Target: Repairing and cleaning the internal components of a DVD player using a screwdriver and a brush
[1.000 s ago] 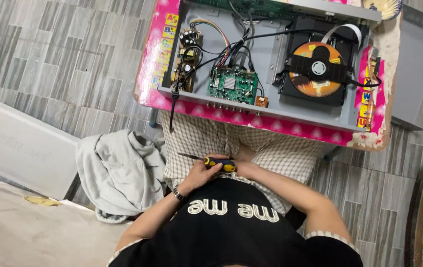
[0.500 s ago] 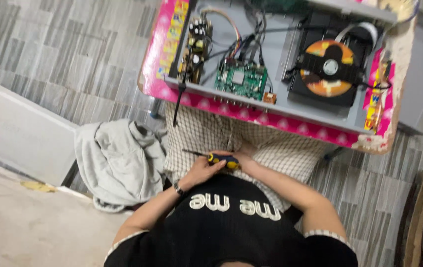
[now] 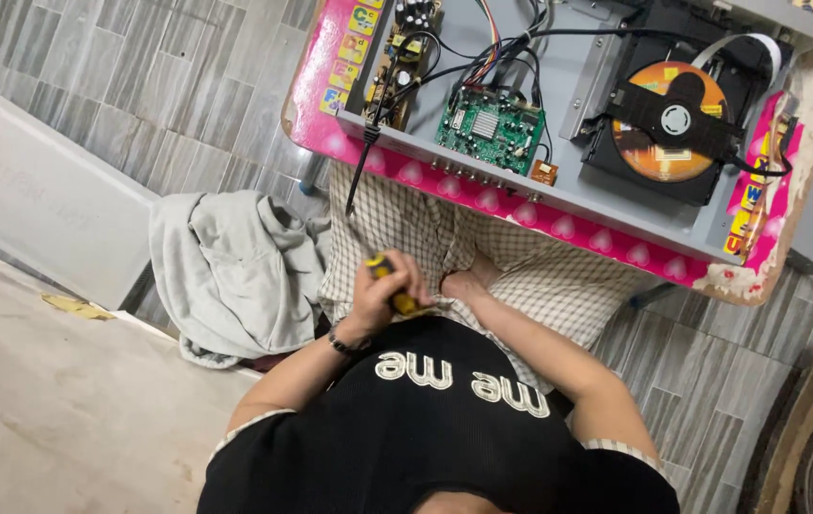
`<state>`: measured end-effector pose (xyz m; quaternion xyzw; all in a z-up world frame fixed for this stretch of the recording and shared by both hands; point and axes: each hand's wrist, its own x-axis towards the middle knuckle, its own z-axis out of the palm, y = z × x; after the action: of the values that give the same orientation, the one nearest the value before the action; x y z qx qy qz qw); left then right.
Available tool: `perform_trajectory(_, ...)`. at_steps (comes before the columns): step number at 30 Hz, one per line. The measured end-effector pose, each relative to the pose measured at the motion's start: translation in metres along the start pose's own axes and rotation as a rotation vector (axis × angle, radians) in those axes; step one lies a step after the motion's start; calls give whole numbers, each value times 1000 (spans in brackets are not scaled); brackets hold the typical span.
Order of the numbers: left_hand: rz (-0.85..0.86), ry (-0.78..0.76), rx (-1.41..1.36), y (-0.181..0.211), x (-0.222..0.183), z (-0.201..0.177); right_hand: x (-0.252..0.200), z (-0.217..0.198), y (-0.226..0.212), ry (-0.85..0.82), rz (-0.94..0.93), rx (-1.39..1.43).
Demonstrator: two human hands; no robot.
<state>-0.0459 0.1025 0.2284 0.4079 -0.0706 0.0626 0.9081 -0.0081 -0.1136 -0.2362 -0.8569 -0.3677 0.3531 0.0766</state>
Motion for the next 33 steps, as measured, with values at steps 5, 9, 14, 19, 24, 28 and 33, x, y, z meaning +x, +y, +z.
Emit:
perform_trajectory(5,296,162,204,91,33,12,3,-8,-15,10,179,179)
perform_trajectory(9,307,457,326,128,58,-15,-95,-139,-81,-112,313,329)
perform_trajectory(14,318,604,578,143,76,-30,-217,-325,-184,-106,81,312)
perform_trajectory(19,319,605,432,137,75,-27,-202,-278,-146,-159,177,398)
perform_trajectory(24,341,650,455,130,71,-43,-231,-285,-151,-68,100,577)
perform_trajectory(28,324,670,526,129,74,-51,-254,-291,-138,254,-22,1092)
perform_trajectory(33,314,683,504,124,75,-54,-304,-285,-90,992,-221,1993)
